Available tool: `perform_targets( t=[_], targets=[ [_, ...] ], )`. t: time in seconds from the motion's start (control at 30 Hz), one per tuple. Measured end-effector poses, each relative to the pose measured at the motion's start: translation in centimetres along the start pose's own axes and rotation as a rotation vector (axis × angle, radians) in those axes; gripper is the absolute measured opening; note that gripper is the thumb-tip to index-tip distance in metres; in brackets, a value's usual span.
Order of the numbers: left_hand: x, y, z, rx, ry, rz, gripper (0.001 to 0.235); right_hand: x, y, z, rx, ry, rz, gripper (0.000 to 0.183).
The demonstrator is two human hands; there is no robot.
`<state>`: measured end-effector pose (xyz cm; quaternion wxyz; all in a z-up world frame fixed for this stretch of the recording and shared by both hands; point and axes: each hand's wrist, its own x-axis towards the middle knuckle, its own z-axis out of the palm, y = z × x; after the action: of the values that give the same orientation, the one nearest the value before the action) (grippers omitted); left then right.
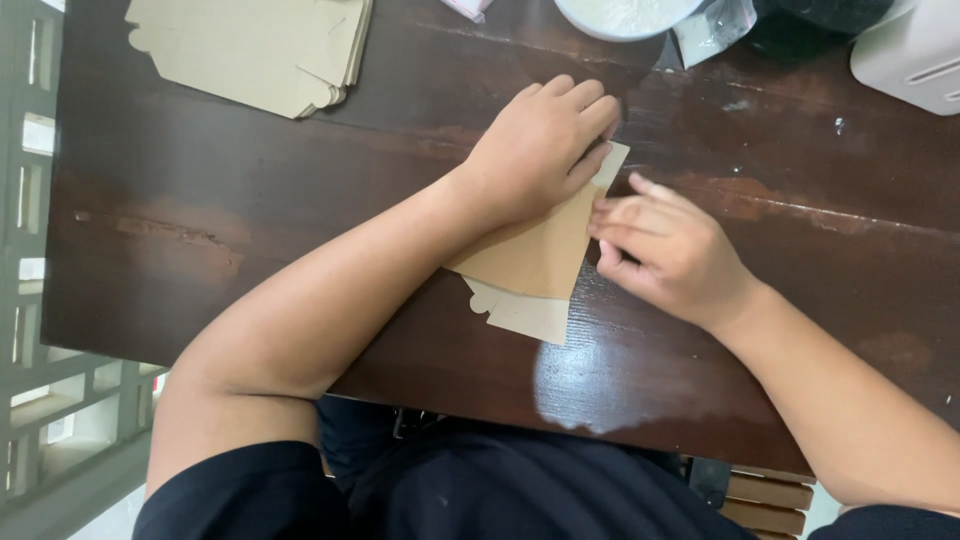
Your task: The person folds and presses the edges of a flat cardboard piece on a wooden table to form a small box. They repeatedly fold flaps and crease edges by hand to shape the cardboard into a box-like structure.
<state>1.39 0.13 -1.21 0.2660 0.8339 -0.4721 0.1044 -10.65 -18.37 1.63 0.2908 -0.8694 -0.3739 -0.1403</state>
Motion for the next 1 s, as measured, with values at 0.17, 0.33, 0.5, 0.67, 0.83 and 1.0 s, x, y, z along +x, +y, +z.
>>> perform_targets(
  t=[0.17,0.33,0.5,0.67,0.83,1.0],
  targets=[
    [0.0,0.2,-0.2,-0.014,-0.019,0.000,0.012,-0.9,0.4,0.4,-0.019,0.028,0.016,0.010],
    [0.0,0.2,-0.4,-0.012,-0.010,-0.002,0.013,-1.1,-1.8,0.5,-0.073,-0.009,-0.146,0.010],
    [-0.1,0.4,-0.4,-0.027,0.009,-0.017,0.012,-1.1,-2.7,0.7,-0.046,-0.026,-0.179,0.010],
    [0.0,0.3,-0.4,-0.031,-0.007,-0.022,0.012,-1.2,-1.7,0.7,-0.041,-0.021,-0.129,0.005],
    [0.0,0.2,-0.2,-0.007,0.001,-0.013,0.013,-1.1,-0.4,0.5,-0.053,-0.014,-0.068,0.006],
    [0.0,0.1,-0.1,-0.001,0.001,-0.009,0.013,-0.3,0.2,-0.1,-0.049,-0.005,-0.015,0.007]
  ],
)
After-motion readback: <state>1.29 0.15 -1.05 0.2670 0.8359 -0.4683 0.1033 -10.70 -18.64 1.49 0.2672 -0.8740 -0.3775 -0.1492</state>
